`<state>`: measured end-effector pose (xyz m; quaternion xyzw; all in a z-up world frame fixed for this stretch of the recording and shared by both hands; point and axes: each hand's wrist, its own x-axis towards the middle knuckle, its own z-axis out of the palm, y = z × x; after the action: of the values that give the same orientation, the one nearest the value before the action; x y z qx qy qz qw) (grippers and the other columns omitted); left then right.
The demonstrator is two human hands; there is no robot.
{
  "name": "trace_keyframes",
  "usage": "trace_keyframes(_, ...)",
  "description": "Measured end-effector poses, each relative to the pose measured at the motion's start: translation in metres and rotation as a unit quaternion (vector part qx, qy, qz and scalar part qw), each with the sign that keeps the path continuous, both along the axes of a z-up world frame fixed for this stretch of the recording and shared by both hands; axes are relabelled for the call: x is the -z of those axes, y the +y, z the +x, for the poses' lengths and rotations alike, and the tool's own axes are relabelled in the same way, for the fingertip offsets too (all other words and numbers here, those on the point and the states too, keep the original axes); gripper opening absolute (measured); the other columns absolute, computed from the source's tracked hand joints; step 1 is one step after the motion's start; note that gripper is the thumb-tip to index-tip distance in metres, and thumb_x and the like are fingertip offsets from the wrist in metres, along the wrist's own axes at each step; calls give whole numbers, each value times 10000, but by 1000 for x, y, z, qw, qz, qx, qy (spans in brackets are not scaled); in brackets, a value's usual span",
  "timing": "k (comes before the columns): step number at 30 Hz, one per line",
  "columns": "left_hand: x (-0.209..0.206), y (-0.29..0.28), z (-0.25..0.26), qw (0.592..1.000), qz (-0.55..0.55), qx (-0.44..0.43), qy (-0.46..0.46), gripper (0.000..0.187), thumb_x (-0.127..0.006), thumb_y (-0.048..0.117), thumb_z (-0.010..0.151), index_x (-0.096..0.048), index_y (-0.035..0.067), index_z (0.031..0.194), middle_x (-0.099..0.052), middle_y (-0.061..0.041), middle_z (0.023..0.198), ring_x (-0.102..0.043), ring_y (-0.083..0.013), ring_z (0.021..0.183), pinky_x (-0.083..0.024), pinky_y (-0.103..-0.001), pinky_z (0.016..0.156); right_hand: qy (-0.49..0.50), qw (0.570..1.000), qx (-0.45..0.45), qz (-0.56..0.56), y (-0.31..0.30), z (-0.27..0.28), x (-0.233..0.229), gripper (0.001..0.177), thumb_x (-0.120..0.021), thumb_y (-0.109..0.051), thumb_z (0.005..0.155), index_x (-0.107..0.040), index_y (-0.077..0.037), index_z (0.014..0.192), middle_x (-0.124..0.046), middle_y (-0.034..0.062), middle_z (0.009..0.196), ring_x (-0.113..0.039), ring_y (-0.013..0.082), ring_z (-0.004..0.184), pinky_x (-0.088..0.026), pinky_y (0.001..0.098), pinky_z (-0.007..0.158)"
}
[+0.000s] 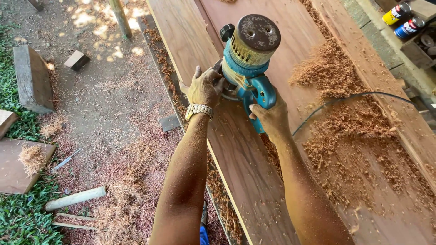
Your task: Using a wood router to carve decorative grooves into a wooden door panel.
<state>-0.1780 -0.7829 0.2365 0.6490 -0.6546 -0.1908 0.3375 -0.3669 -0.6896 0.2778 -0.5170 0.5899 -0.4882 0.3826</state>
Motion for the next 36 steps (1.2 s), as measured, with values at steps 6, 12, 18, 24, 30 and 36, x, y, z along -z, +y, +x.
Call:
trace_keyframes(6, 10, 32, -12, 999, -44, 4, 16, 169, -753, 392, 854, -756, 292, 990, -720, 84, 1231, -497, -296, 1375, -123, -828, 1027, -14, 1000, 1, -3, 35, -12, 3, 564, -697, 64, 845, -550, -60, 1375, -677, 74, 1084, -689, 135, 813, -631, 290, 615)
trace_keyframes(12, 4, 67, -21, 1000, -22, 15, 1, 162, -744, 412, 885, -762, 302, 1003, -744, 103, 1182, -507, -292, 1392, -137, -826, 1045, -11, 1000, 4, 7, 70, -22, 2, 622, -697, 66, 836, -530, -86, 1416, -664, 71, 1122, -697, 129, 850, -653, 296, 652)
trace_keyframes(18, 2, 99, -30, 1000, -15, 17, -3, 176, -748, 412, 873, -767, 303, 1010, -729, 102, 1218, -492, -274, 1404, -126, -837, 1047, -8, 1000, 5, 20, 102, -33, 2, 628, -693, 62, 835, -522, -85, 1421, -670, 76, 1118, -703, 145, 829, -651, 291, 648)
trace_keyframes(24, 3, 130, -40, 1000, -11, 23, 0, 201, -740, 410, 872, -767, 276, 1020, -677, 105, 1331, -473, -248, 1411, -106, -828, 1073, 13, 1000, 1, 21, 137, -40, -9, 646, -695, 45, 841, -505, -88, 1445, -673, 81, 1166, -716, 135, 867, -669, 297, 676)
trace_keyframes(30, -5, 164, -50, 999, 12, 32, -15, 186, -743, 411, 881, -775, 284, 1013, -661, 101, 1362, -465, -237, 1418, -88, -824, 1092, 33, 999, 9, 40, 175, -45, -19, 680, -697, 13, 851, -476, -108, 1482, -698, 104, 1201, -729, 156, 846, -669, 306, 679)
trace_keyframes(36, -2, 199, -60, 999, 8, 44, -6, 181, -745, 404, 880, -772, 291, 1018, -663, 90, 1364, -458, -238, 1425, -90, -822, 1091, 32, 998, 15, 54, 213, -55, -20, 701, -690, -26, 864, -439, -124, 1512, -703, 118, 1195, -741, 165, 869, -675, 313, 698)
